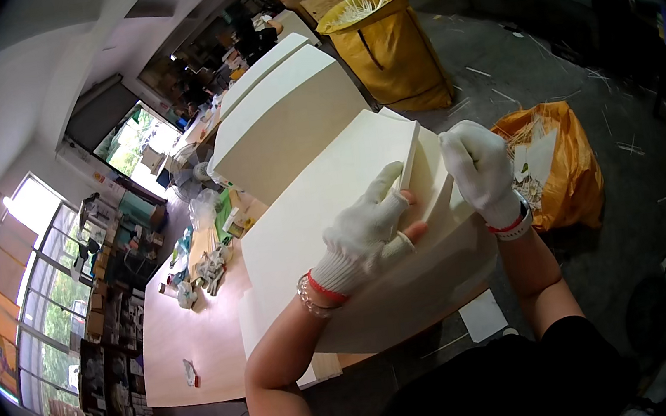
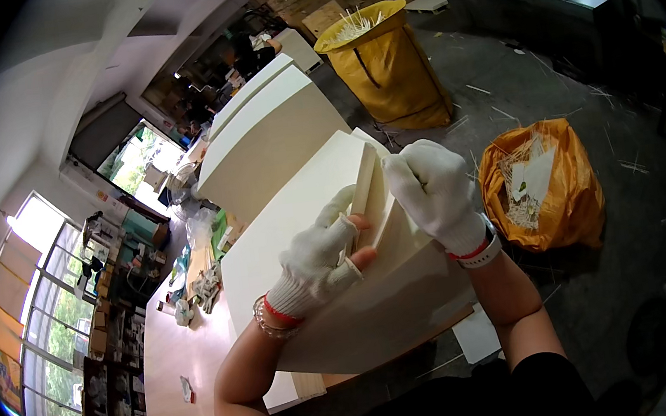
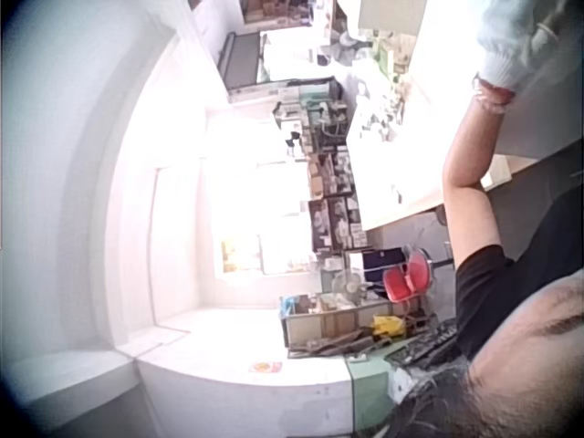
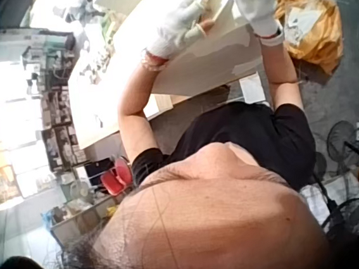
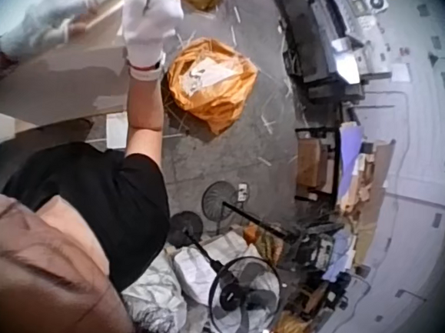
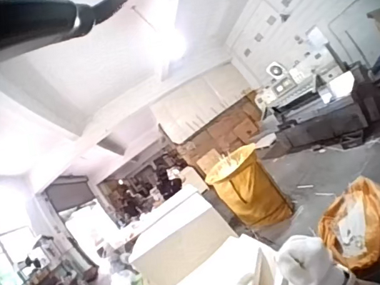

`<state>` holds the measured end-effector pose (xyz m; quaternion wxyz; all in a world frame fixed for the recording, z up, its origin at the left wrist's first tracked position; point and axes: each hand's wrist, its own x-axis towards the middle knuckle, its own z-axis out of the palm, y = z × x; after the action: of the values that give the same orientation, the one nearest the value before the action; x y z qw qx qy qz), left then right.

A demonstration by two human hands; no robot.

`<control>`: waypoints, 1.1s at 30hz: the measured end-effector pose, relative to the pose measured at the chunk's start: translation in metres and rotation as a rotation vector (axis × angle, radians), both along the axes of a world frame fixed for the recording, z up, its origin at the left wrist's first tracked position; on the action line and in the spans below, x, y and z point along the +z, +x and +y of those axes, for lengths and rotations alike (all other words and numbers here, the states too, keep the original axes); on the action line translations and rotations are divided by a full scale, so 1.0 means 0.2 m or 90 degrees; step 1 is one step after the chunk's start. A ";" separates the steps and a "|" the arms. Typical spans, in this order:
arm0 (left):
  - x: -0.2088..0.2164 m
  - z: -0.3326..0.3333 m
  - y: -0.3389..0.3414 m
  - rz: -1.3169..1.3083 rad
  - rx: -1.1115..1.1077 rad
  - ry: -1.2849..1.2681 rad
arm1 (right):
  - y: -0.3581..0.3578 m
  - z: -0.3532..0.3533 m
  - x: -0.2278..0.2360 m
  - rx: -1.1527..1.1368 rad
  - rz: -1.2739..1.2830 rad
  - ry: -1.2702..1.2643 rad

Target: The person separates individual white paper sheets from a large stack by hand. They repeatedly pull a single sheet from the top of the stack and place it onto a growing pile on the table. The task is performed in a workshop environment with other people visible in the background.

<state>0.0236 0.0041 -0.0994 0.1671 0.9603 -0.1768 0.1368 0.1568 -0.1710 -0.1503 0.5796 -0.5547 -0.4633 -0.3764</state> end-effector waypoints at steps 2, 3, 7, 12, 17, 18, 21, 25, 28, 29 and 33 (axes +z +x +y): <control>0.04 -0.03 -0.03 0.049 0.050 0.008 | 0.00 0.00 0.00 -0.012 -0.043 -0.006; 0.04 -0.03 -0.03 0.046 0.053 0.007 | 0.00 0.00 0.00 -0.009 -0.044 -0.007; 0.02 -0.01 -0.03 0.023 0.043 0.002 | -0.01 0.00 0.00 0.002 -0.042 -0.003; 0.00 0.00 -0.03 -0.045 0.003 -0.018 | -0.02 0.00 0.01 0.040 0.030 -0.009; 0.01 -0.02 -0.05 0.019 -0.024 -0.060 | -0.02 0.02 0.00 0.023 0.109 -0.007; 0.02 -0.01 -0.04 0.043 -0.027 -0.040 | -0.02 0.01 0.00 0.018 0.089 -0.010; 0.04 0.01 -0.02 0.064 -0.037 -0.008 | -0.01 0.00 0.00 -0.005 0.021 -0.020; -0.05 0.01 0.00 -0.060 -0.054 -0.046 | -0.02 0.00 0.00 -0.032 -0.040 -0.023; -0.06 0.03 0.01 -0.089 -0.066 -0.045 | -0.01 0.00 0.00 -0.010 -0.013 -0.020; -0.06 0.03 0.02 -0.087 -0.069 -0.040 | -0.01 0.00 -0.01 0.002 0.002 -0.021; -0.05 0.01 0.01 -0.097 -0.055 -0.006 | -0.02 0.01 0.00 0.035 0.068 -0.011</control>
<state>0.0255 0.0070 -0.1090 0.1632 0.9378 -0.2298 0.2027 0.1520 -0.1700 -0.1512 0.6089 -0.5659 -0.4498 -0.3266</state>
